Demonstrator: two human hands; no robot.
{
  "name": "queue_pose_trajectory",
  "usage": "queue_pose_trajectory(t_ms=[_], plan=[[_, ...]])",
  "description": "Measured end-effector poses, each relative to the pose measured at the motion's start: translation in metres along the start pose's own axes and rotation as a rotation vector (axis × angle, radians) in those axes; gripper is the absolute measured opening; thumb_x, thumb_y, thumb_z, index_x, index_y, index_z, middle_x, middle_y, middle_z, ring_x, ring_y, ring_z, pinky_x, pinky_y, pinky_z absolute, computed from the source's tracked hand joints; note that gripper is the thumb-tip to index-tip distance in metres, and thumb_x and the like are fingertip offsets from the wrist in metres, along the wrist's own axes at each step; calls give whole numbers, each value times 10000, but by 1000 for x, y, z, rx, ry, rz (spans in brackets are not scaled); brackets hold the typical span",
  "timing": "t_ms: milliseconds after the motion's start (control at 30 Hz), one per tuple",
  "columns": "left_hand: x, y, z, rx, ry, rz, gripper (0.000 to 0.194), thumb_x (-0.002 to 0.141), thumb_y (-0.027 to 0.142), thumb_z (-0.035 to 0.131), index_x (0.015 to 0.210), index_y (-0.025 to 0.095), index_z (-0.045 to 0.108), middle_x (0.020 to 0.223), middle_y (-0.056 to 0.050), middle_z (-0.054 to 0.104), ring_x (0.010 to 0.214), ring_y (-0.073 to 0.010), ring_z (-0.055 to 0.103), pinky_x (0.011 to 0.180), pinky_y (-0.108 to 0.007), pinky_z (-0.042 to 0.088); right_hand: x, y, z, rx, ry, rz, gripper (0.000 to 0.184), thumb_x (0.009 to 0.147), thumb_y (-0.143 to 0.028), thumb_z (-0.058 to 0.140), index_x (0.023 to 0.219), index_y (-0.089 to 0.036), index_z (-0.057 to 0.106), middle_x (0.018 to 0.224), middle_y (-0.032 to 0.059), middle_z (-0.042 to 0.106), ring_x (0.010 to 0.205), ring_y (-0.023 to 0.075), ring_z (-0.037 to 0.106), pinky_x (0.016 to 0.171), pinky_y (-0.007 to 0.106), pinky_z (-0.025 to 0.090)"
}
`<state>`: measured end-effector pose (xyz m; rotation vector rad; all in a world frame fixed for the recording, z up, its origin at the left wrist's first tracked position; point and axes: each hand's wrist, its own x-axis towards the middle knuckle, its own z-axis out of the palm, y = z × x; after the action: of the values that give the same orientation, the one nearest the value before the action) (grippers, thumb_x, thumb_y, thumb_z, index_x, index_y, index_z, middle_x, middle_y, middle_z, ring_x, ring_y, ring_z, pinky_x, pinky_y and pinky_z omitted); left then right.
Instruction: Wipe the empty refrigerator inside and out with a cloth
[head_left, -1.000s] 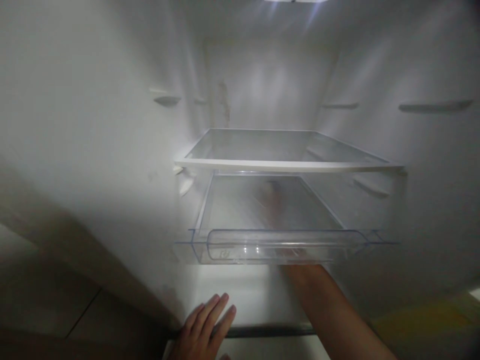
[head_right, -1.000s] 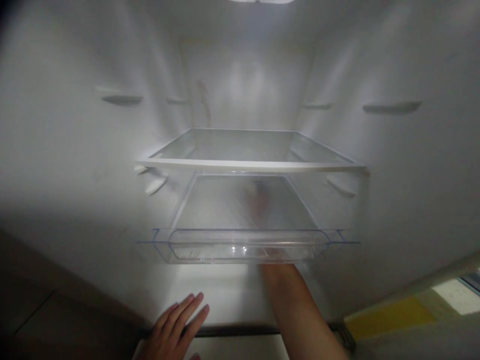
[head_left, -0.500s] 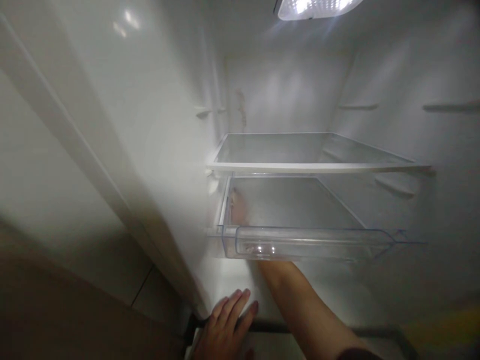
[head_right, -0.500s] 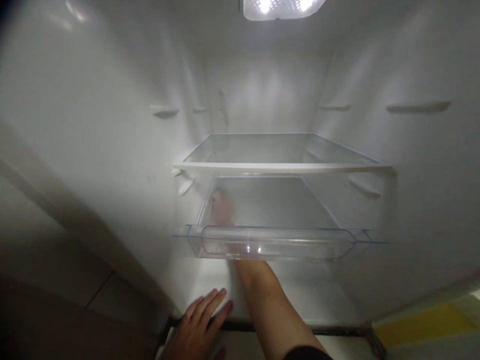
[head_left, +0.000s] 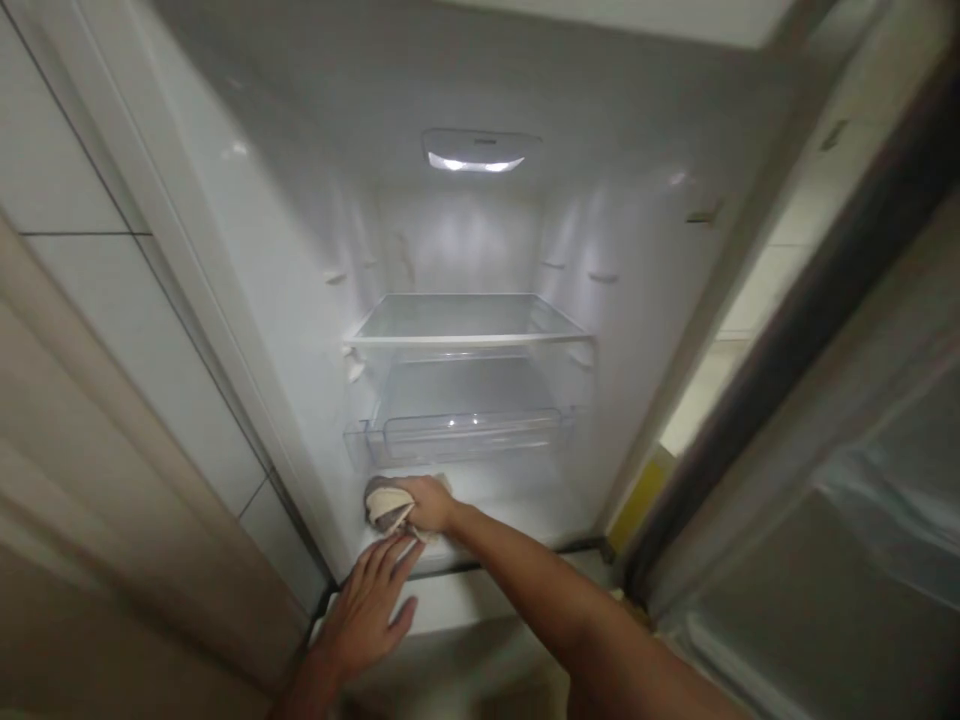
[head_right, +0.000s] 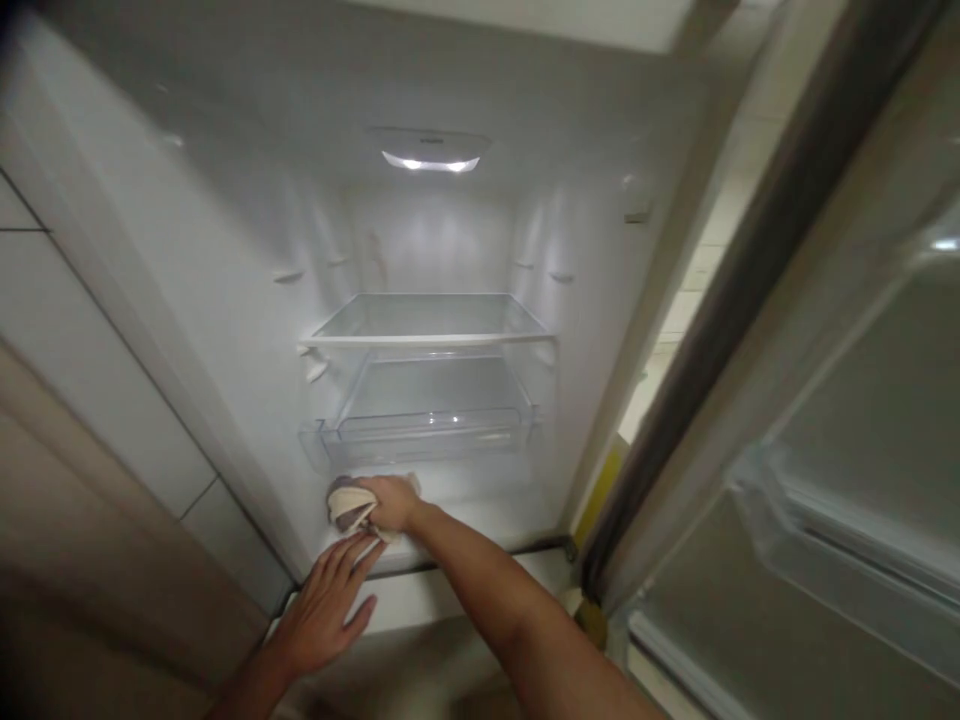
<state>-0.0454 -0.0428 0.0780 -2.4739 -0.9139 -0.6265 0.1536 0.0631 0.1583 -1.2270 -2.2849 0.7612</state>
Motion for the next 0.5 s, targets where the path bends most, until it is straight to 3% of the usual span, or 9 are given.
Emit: queue_pose_trajectory(t_ms=[100,233,400,500], plan=[[-6,0,8,50,40,57,445,989,323,597,1416,224,671,1337,-98,736,1273,-302,611,1215,-479,386,-45,-13,-7,168,5,6,266,978,-330,660,1184,-223,789,1079,15,804,1049,212,750,971,312,573],[-10,1,11,75,51,70,305,1018,347,560,1210,207,751,1197,-136,752,1252,-353,619,1177,-532,429,-104,-20,-22,346,125,57,457,1064,-491,500,1232,-160,766,1001,71,775,970,223,727,962,372,581],[-4,2,3,6,63,80,540,1022,310,548,1555,230,582,1467,-125,689,1372,-312,593,1258,-500,356,-171,-25,-52,371,296,128,465,1032,-469,517,1337,-195,738,1162,109,774,1102,263,712,1046,380,549],[0,4,-1,-8,52,89,683,1009,281,560,1680,251,433,1550,-111,650,1418,-293,582,1300,-488,301,-188,-23,-58,111,433,305,623,910,-433,702,1503,-248,656,1434,154,689,1361,370,602,1212,526,427]])
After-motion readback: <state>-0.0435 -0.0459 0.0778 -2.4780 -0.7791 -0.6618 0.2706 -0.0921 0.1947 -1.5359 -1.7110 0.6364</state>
